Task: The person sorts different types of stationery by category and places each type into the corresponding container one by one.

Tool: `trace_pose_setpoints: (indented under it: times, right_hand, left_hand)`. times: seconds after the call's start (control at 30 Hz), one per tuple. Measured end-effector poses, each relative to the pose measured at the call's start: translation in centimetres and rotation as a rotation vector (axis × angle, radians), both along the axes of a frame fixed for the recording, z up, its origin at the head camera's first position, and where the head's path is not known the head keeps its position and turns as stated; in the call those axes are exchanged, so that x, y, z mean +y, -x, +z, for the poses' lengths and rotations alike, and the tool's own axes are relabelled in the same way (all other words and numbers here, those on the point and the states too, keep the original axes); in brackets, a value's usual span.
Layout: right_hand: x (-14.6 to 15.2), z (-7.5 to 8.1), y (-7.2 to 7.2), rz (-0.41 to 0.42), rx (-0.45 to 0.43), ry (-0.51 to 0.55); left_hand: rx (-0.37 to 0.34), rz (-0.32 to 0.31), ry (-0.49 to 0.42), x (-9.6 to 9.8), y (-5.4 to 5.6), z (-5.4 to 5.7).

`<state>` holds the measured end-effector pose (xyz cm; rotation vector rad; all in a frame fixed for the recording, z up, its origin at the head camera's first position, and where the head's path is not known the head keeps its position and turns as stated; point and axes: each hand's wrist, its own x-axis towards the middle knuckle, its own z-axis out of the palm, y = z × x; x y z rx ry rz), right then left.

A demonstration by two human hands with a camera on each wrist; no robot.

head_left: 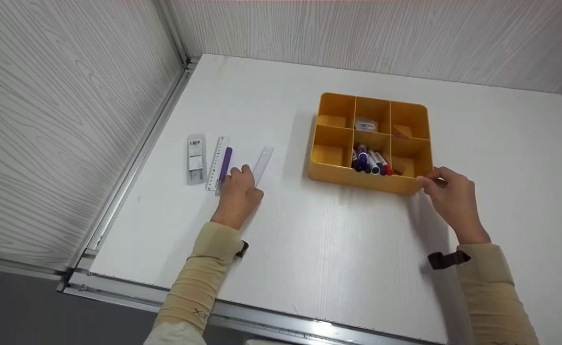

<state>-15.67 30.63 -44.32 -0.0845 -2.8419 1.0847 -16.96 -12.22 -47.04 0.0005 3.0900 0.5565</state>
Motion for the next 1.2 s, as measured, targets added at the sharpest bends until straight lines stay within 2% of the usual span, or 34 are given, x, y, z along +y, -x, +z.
trace_pose_setpoints:
  times: [0.3,0.6,0.77,1.03,1.2]
  right_hand:
    - [0.1,-0.1,0.0,0.006,0.020,0.009]
    - [0.1,0.0,0.0,-0.001,0.024,-0.003]
    - [0.0,-0.1,0.0,-0.008,0.018,-0.006]
    - [0.0,0.1,0.0,-0.022,-0.023,0.004]
    - [0.0,0.1,0.0,-0.025,-0.042,0.001]
  left_hand:
    - [-0.075,-0.014,-0.197,0.4,0.6,1.0]
    - [0.010,-0.071,-0.304,1.5,1.2,3.5]
    - [0.002,-0.097,-0.337,2.6,1.7,4.9]
    - [-0.062,-0.116,-0.353,4.6,2.6,6.8]
    - [-0.083,-0.164,-0.361,6.0,3.1,7.8]
